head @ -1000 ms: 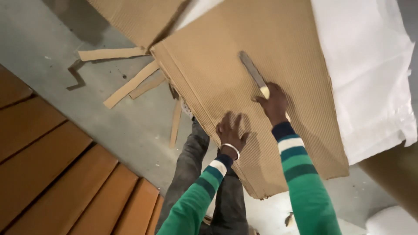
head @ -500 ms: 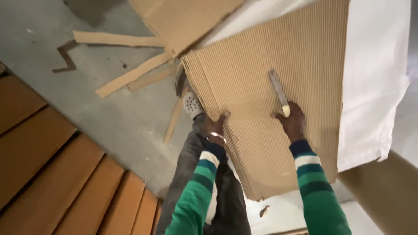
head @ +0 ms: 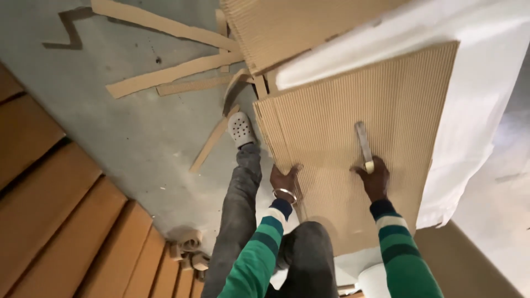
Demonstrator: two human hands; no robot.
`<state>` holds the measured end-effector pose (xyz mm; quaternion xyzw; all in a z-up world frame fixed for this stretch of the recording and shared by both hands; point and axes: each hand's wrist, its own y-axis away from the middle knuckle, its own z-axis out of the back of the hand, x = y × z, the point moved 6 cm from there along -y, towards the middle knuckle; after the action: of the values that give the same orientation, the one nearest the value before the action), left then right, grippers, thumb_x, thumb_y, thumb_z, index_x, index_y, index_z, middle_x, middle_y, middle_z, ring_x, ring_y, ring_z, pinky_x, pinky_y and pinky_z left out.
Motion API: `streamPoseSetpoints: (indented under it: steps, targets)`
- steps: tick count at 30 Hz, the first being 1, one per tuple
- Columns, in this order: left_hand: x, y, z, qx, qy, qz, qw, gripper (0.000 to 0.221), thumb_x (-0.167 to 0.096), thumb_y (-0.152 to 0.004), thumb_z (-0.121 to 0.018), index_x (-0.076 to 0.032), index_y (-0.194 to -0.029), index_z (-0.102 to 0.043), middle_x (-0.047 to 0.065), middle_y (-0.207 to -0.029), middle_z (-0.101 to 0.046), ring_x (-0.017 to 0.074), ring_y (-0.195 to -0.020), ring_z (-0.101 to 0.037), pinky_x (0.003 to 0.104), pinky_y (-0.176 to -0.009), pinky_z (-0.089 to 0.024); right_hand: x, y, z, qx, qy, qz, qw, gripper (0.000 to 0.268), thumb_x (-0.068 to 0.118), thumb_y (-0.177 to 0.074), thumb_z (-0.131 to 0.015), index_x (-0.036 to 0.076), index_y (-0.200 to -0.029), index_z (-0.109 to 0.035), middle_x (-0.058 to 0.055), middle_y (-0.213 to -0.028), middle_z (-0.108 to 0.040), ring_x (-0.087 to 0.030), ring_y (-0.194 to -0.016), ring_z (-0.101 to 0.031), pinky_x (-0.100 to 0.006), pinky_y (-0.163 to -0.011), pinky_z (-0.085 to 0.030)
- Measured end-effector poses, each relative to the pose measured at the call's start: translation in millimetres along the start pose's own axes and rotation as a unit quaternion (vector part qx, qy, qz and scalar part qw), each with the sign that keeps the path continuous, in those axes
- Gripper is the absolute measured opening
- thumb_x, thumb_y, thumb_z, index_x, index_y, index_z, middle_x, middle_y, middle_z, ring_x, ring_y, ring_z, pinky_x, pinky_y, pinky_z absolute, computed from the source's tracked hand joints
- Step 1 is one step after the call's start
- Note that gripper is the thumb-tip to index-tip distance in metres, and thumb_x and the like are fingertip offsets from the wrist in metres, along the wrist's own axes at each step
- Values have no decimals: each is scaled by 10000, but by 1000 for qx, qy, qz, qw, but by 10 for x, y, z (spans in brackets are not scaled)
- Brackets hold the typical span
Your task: The person picks up a stack of corrugated cardboard sheets from a pile, carries them to a work area, and lays them flat. They then sit on the floor and use a knife to trim the edges of the cardboard sheets, cutting off strips and setting the trimmed sheets aside.
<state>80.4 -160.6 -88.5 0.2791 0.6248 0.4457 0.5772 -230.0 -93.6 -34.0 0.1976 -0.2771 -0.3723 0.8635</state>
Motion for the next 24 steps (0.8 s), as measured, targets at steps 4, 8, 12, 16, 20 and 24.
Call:
streamPoseSetpoints:
  steps: [4, 8, 12, 16, 20, 24]
  targets:
    - [-119, 47, 34, -25, -70, -4, 997, 505, -95, -733, -911, 10, -1171, -684, 124, -1089, -788, 218, -938, -730, 345, -833, -589, 60, 39, 8, 18, 10, -30, 999, 540, 297, -737, -934, 6, -1087, -642, -157, -925, -666, -336, -829, -639, -462, -735, -539]
    - [-189, 54, 53, -28, -104, 41, 993, 504, -101, -735, -905, 3, -1181, -697, 122, -1077, -793, 209, -936, -735, 342, -836, -581, 194, -2, 33, 23, 25, -46, 998, 480, 251, -775, -899, 8, -1093, -634, -170, -980, -682, -348, -881, -652, -471, -771, -535]
    - [-394, 93, 23, -41, -95, 72, 992, 520, -104, -746, -901, -11, -1205, -674, 98, -1109, -772, 200, -940, -724, 337, -838, -578, 234, -5, 28, 35, 29, -52, 998, 457, 236, -791, -871, 18, -1117, -636, -166, -1011, -690, -338, -919, -658, -462, -785, -537]
    - [-311, 70, 40, -44, -55, 55, 996, 481, -98, -740, -888, 7, -1170, -700, 118, -1079, -799, 215, -912, -733, 346, -822, -582, 225, -5, 26, 39, 29, -54, 997, 454, 241, -793, -870, 22, -1123, -649, -156, -1020, -699, -320, -923, -664, -449, -796, -542]
    - [-286, 49, 72, -37, -87, 31, 995, 491, -143, -724, -932, 18, -1130, -707, 127, -1050, -803, 231, -910, -743, 344, -816, -583, 248, 29, 27, 53, 42, -73, 995, 438, 270, -782, -909, 3, -1012, -649, -160, -940, -685, -319, -856, -653, -444, -785, -542]
    - [-180, -92, 177, -26, -71, 60, 995, 564, -165, -672, -932, -14, -1167, -708, 102, -1075, -795, 210, -922, -737, 338, -811, -587, 243, 16, 41, 35, 29, -42, 998, 487, 282, -758, -900, 7, -1060, -635, -147, -928, -668, -307, -829, -637, -441, -749, -531]
